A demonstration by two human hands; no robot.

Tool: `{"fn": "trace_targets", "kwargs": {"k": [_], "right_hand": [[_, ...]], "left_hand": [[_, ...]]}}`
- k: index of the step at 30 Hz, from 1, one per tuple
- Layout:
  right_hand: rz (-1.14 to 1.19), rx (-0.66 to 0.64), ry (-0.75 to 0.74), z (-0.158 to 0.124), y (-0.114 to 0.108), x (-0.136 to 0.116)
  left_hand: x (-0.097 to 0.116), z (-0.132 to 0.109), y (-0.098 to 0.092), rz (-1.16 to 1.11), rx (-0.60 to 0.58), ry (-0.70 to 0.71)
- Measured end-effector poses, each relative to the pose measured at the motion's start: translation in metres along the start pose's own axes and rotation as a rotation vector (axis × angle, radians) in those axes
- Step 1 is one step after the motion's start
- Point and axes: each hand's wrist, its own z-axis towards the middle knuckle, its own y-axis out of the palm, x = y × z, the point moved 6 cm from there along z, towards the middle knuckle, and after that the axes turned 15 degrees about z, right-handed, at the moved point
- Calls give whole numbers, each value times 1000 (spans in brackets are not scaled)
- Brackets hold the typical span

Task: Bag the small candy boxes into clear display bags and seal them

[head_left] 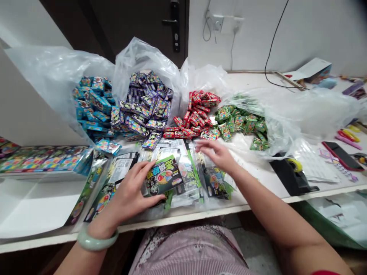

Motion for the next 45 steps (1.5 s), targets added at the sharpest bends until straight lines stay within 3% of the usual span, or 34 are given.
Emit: {"fn": "trace_targets", "kwargs": {"k": [2, 6, 9, 15, 20, 25, 30, 34, 36, 39, 40, 42, 45], "right_hand": [[-175, 181, 192, 28, -35, 44], [-303, 222, 288, 61, -63, 99], [-327, 207, 290, 61, -58, 113], [-192, 243, 300, 57, -54, 118], [53, 217, 230, 48, -65, 94], [136, -136, 150, 39, -33, 61], [33, 21, 117, 19, -20, 55], [-219, -27, 97, -14, -3, 53], [-268, 16, 38, -24, -1, 41], [-163, 92, -153, -29, -8, 2], [-124, 50, -233, -29, -8, -15], [-104, -162, -360, -30, -2, -48], [-217, -436, -409, -31, 12, -77]], "left_hand": [[-6, -2, -3, 29, 13, -30], [-13, -7, -4, 47, 11, -68], [-15, -8, 0, 32, 0, -89], [-17, -3, 3, 14, 9, -92], [-23, -7, -1, 16, 30, -120], [-16, -6, -2, 5, 14, -95], [-13, -10, -1, 2, 0, -84], [-14, -16, 0, 23, 12, -71], [-12, -15, 1, 21, -4, -59], [-6, -13, 1, 7, -21, -52], [-4, -12, 1, -1, -20, -48], [0, -11, -2, -24, -13, -33], [6, -11, -6, -51, -9, -2]]}}
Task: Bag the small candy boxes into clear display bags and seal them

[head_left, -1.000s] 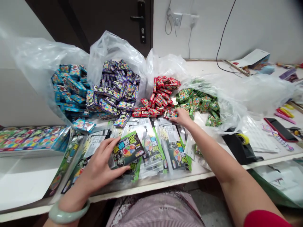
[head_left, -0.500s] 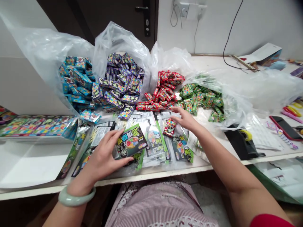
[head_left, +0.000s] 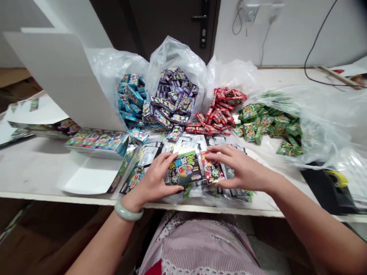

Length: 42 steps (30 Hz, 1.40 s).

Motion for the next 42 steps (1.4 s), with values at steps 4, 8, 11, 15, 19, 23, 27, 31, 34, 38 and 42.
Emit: {"fn": "trace_targets", "kwargs": {"k": [4, 8, 11, 15, 19, 23, 27, 31, 34, 38, 42], "right_hand": [[-152, -136, -2, 15, 7, -8], [-151, -125, 13, 23, 14, -3], [39, -35, 31, 25, 20, 0], [162, 223, 86, 22, 28, 1], [194, 213, 41, 29, 46, -2], [299, 377, 157, 63, 33, 37], [61, 289, 376, 131, 34, 82], [-55, 231, 498, 190, 53, 99], [-80, 231, 572, 208, 61, 108], [36, 250, 555, 201, 53, 121], [202, 298, 559, 159, 40, 123]], "left_hand": [[7, -1, 1, -29, -37, 50], [10, -1, 3, -98, -36, 36], [9, -2, 2, -116, -3, -1], [3, -8, -3, -84, 52, -74], [-3, -14, -6, -48, 65, -83], [-18, -28, -16, -29, 95, -146], [-30, -42, -26, 4, 122, -176], [-36, -47, -21, 5, 116, -179], [-41, -49, -15, 7, 101, -180], [-47, -49, -16, -9, 122, -170], [-55, -49, -19, -3, 133, -188]]}}
